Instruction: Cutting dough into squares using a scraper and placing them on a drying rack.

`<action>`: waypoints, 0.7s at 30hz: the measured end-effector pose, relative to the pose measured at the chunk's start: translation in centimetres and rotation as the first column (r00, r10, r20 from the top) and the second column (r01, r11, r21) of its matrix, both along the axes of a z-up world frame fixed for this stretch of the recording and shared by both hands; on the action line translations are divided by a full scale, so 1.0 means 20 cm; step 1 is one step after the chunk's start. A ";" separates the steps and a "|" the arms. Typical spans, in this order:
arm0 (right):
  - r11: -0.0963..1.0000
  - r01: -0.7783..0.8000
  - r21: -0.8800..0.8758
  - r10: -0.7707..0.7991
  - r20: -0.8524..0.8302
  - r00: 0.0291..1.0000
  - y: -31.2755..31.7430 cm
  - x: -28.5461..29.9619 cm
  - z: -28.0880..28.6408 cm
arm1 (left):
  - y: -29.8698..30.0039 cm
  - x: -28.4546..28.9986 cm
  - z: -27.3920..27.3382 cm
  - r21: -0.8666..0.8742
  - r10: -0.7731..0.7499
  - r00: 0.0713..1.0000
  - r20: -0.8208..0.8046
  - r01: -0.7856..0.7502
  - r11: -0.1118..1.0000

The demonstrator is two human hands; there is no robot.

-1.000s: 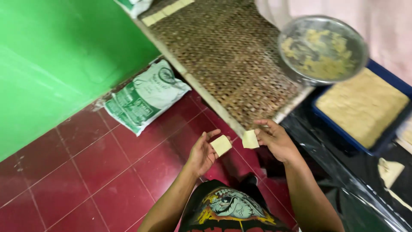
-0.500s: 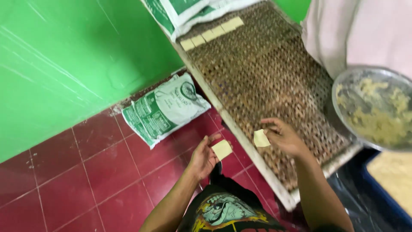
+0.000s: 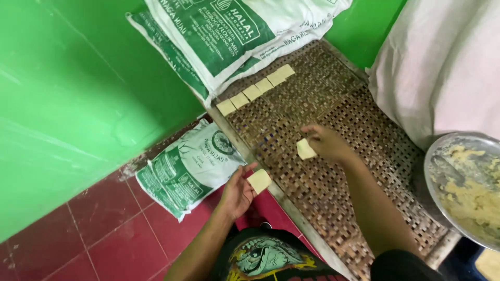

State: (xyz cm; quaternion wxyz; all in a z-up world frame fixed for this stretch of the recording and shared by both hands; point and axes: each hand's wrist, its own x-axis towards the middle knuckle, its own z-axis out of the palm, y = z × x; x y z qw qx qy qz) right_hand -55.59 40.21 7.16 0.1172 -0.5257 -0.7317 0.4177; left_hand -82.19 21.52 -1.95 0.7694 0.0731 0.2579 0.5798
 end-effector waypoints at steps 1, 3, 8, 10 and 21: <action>1.000 0.017 -0.001 -0.017 0.003 1.000 0.08 -0.03 -0.02 | 0.05 -0.05 -0.01 -0.001 -0.017 1.000 0.003 0.017 1.000; 0.997 0.034 -0.070 -0.037 -0.030 0.999 0.26 -0.10 -0.05 | 0.18 -0.17 0.00 -0.008 -0.054 0.998 0.013 0.054 0.999; 0.984 0.097 0.149 -0.103 0.039 0.994 0.69 -0.17 -0.21 | 0.51 -0.45 -0.09 0.058 -0.187 0.982 0.037 0.185 0.981; 0.976 0.122 0.179 -0.143 0.112 0.983 0.72 -0.27 -0.12 | 0.58 -0.54 -0.09 0.058 -0.241 0.970 0.014 0.240 0.969; 0.966 0.157 0.204 -0.197 0.194 0.961 1.34 -0.38 -0.19 | 1.18 -0.60 -0.08 0.026 -0.417 0.909 0.016 0.417 0.909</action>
